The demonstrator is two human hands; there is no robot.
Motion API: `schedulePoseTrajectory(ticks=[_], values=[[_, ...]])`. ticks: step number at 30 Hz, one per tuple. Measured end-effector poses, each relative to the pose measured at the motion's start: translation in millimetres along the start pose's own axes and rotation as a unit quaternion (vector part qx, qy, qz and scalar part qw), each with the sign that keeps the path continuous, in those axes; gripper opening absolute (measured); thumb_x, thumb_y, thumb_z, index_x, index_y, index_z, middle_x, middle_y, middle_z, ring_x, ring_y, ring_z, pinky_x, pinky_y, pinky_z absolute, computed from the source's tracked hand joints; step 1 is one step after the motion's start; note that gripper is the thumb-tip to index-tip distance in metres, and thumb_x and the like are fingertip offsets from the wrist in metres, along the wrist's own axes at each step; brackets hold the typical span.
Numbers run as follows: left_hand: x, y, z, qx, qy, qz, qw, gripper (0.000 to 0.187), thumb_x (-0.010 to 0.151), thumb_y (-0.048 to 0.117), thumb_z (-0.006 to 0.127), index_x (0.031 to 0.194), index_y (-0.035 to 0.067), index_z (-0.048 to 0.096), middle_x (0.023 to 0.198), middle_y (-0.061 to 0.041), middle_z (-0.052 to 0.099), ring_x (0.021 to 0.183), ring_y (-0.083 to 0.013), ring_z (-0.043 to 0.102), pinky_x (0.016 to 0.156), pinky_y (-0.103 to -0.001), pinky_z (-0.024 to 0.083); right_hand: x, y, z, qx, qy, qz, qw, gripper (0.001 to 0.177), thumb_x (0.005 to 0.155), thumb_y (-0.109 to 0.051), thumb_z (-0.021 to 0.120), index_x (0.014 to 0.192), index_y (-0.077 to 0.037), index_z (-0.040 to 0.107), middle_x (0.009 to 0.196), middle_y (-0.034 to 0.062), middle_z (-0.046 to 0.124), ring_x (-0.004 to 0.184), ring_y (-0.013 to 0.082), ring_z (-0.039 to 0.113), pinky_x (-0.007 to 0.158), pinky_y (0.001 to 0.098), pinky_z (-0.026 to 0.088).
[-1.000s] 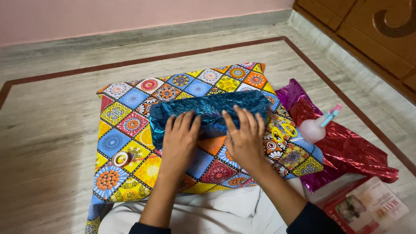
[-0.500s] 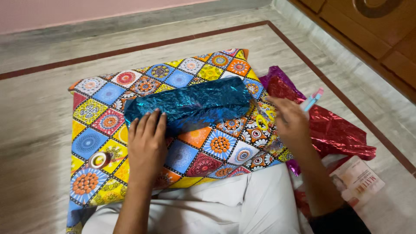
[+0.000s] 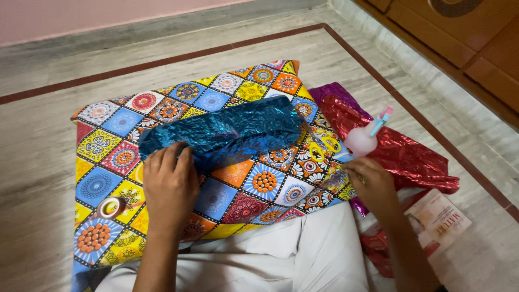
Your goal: The person wraps a rectangular box with shiny blue wrapping paper. They place the box on the paper, fold the paper around it, and secure the folds with tape. The person uses scissors to cut the tape and adjusts the paper to fit the box.
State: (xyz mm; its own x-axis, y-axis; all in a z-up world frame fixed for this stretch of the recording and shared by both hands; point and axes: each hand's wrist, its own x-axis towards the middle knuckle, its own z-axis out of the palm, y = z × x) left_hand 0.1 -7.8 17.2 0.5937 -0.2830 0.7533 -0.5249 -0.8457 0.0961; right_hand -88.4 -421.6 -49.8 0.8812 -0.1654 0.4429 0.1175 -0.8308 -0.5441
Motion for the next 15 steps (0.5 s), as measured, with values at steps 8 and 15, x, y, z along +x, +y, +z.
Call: schedulePoseTrajectory(ticks=[8, 15], values=[[-1.5, 1.0, 2.4, -0.001, -0.001, -0.004, 1.0, 0.025, 0.088, 0.008, 0.068, 0.113, 0.003, 0.068, 0.124, -0.012, 0.068, 0.113, -0.0341, 0.061, 0.105, -0.049, 0.045, -57.3, 22.6, 46.9, 0.152, 0.038, 0.317, 0.935, 0.022, 0.09, -0.014, 0.072, 0.11, -0.005, 0.076, 0.089, 0.0065, 0.076, 0.07, 0.011, 0.065, 0.061, 0.0256, 0.049], [-1.3, -0.5, 1.9, 0.0, 0.0, -0.005, 1.0, 0.024, 0.088, 0.008, 0.068, 0.112, 0.003, 0.069, 0.124, -0.012, 0.068, 0.112, -0.0337, 0.061, 0.102, -0.048, 0.046, -53.7, 22.1, 56.5, 0.372, 0.052, 0.37, 0.85, 0.028, 0.089, -0.016, 0.072, 0.112, -0.002, 0.065, 0.094, 0.0076, 0.076, 0.065, 0.0142, 0.063, 0.048, 0.0271, 0.045]])
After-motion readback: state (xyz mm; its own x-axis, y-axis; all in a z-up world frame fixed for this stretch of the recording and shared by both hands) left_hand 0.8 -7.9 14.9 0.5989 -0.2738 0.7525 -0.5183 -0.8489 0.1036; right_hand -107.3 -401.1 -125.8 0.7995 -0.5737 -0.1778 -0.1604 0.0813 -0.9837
